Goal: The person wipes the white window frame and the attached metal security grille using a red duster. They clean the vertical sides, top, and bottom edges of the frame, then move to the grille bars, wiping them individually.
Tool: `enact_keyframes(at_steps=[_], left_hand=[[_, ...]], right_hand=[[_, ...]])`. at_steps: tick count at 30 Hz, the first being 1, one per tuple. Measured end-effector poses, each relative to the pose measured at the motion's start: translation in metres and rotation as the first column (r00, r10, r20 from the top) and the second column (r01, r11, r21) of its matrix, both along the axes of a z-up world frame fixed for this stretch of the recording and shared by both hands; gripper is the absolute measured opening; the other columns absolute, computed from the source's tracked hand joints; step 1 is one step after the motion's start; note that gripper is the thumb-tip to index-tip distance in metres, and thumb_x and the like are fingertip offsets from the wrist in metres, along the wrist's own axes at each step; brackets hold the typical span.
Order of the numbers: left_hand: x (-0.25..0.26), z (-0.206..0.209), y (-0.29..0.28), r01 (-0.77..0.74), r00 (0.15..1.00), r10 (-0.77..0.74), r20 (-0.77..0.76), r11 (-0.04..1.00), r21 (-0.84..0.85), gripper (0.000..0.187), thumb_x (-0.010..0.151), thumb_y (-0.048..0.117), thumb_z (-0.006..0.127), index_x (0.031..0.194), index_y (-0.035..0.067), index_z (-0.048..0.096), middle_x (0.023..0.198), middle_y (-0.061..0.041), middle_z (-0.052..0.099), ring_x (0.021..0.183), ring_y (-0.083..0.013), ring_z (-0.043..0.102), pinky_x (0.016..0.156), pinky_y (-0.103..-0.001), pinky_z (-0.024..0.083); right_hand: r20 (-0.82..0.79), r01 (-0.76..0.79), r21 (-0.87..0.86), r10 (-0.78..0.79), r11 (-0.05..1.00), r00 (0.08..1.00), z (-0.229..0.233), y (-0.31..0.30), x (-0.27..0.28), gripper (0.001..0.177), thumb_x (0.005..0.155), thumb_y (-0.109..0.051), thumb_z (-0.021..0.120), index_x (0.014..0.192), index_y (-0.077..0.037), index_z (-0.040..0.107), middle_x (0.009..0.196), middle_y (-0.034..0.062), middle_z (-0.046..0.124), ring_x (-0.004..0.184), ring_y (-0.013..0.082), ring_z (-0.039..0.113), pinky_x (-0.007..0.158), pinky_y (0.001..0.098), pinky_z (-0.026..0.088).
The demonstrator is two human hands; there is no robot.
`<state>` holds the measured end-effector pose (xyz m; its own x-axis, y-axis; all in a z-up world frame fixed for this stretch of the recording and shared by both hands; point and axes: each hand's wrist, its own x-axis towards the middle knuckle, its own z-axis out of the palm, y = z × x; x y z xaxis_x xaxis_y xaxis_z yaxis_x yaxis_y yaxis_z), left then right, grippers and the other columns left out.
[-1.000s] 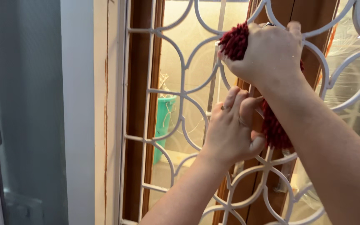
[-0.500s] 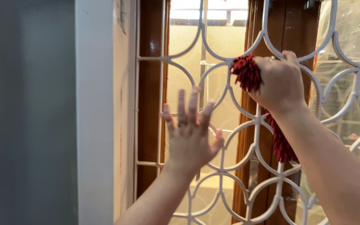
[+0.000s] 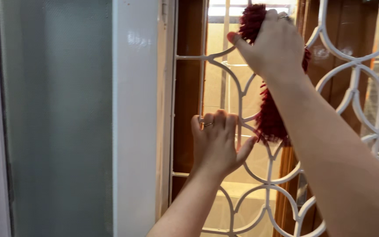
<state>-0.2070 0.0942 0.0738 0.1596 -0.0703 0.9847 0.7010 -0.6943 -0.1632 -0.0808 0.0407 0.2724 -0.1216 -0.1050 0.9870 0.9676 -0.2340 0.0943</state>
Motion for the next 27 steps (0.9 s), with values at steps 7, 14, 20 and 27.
enact_keyframes(at_steps=[7,14,20,27], left_hand=[[-0.002,0.003,-0.006,0.041,0.999,-0.044,-0.02,0.995,-0.094,0.051,0.086,0.059,0.061,0.109,0.014,0.059,0.113,-0.01,0.055,0.11,-0.029,0.049,0.101,-0.058,0.032],[0.005,0.004,-0.013,-0.037,0.999,0.04,0.036,0.995,-0.088,0.062,0.083,0.063,0.059,0.113,0.008,0.058,0.12,-0.016,0.056,0.113,-0.0335,0.05,0.093,-0.062,0.034],[-0.003,0.002,-0.006,0.063,0.998,-0.064,-0.007,0.993,-0.104,0.048,0.082,0.049,0.063,0.113,0.014,0.057,0.116,-0.009,0.055,0.114,-0.0301,0.051,0.094,-0.054,0.036],[-0.006,0.0,-0.004,0.104,0.994,-0.105,-0.009,0.991,-0.089,0.041,0.079,0.038,0.063,0.112,0.014,0.055,0.111,-0.007,0.053,0.112,-0.0286,0.05,0.092,-0.051,0.036]], right_hand=[[0.254,0.049,0.042,-0.059,0.998,0.966,-0.046,-0.004,0.011,0.045,0.1,-0.042,0.066,0.121,-0.002,0.065,0.115,0.0196,0.059,0.115,0.0345,0.049,0.093,0.0533,0.047],[0.51,0.126,0.016,-0.117,0.992,0.852,-0.073,0.006,-0.012,0.024,0.101,-0.032,0.072,0.101,-0.008,0.076,0.113,0.003,0.064,0.12,0.0308,0.049,0.099,0.0505,0.038],[0.476,0.186,-0.068,-0.132,0.98,0.87,-0.066,0.001,-0.019,0.031,0.086,-0.035,0.07,0.109,-0.016,0.077,0.118,0.0033,0.062,0.119,0.032,0.048,0.102,0.0513,0.042],[0.576,0.481,-0.072,-0.357,0.874,0.735,-0.058,-0.044,-0.022,0.054,0.071,-0.045,0.072,0.123,-0.032,0.076,0.122,0.0015,0.058,0.117,0.0309,0.051,0.081,0.0528,0.052]])
